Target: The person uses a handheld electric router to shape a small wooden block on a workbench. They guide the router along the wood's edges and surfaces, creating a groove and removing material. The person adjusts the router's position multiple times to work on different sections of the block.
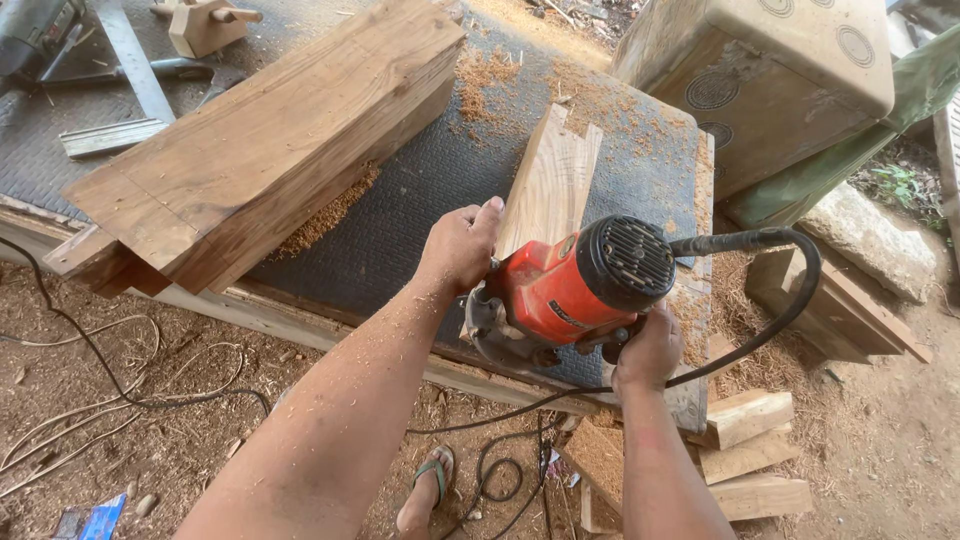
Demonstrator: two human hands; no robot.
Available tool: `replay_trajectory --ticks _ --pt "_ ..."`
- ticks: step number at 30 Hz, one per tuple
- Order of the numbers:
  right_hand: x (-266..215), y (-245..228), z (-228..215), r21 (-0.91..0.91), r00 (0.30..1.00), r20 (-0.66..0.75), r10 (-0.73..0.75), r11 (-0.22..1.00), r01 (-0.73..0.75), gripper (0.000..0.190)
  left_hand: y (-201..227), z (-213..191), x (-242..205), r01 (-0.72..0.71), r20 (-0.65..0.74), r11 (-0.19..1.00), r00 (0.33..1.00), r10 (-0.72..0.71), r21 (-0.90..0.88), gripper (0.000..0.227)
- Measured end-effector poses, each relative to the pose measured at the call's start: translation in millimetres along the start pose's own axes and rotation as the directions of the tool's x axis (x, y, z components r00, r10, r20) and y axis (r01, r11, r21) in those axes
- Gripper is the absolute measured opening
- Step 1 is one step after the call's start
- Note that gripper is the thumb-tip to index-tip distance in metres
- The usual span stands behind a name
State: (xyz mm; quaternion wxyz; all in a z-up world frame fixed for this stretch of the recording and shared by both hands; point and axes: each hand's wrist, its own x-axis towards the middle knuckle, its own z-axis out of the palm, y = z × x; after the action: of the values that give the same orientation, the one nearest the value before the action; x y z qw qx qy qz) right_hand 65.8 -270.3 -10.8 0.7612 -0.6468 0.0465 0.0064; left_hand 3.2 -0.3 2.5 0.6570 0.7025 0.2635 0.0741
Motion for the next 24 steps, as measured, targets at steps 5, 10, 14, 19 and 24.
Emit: replay_trajectory --ticks 5,10,14,19,24 --pt "-3.3 -2.1 4.8 -0.013 0.998 -0.060 0.016 1.000 -0.017 0.023 1.8 -1.3 -0.6 -0.009 -0.018 1.000 1.000 0.009 0.008 0.059" --pt "-5.7 -4.8 6.4 -0.034 0.997 -0.057 0.044 0.998 -0.046 0.025 1.7 -0.2 -1.0 -0.028 -0.029 0.999 0.999 0.029 0.029 0.059" --pt "-7.8 -6.1 8.6 -0.066 0.995 -0.092 0.042 0.997 -0.048 0.029 1.8 -0.7 -2.4 -0.015 -0.015 0.999 1.000 0.015 0.039 0.061" --pt "-8.0 -5.4 6.2 -0.092 0.999 -0.050 0.020 0.995 -0.025 0.027 5.1 -1.8 -3.3 0.007 0.000 0.999 1.000 -0.007 0.049 0.061" --pt "-2.8 0.4 1.1 -0.111 0.999 -0.053 -0.010 0.994 0.004 0.024 5.9 -2.4 -3.6 0.004 0.001 0.999 1.000 -0.004 0.043 0.060"
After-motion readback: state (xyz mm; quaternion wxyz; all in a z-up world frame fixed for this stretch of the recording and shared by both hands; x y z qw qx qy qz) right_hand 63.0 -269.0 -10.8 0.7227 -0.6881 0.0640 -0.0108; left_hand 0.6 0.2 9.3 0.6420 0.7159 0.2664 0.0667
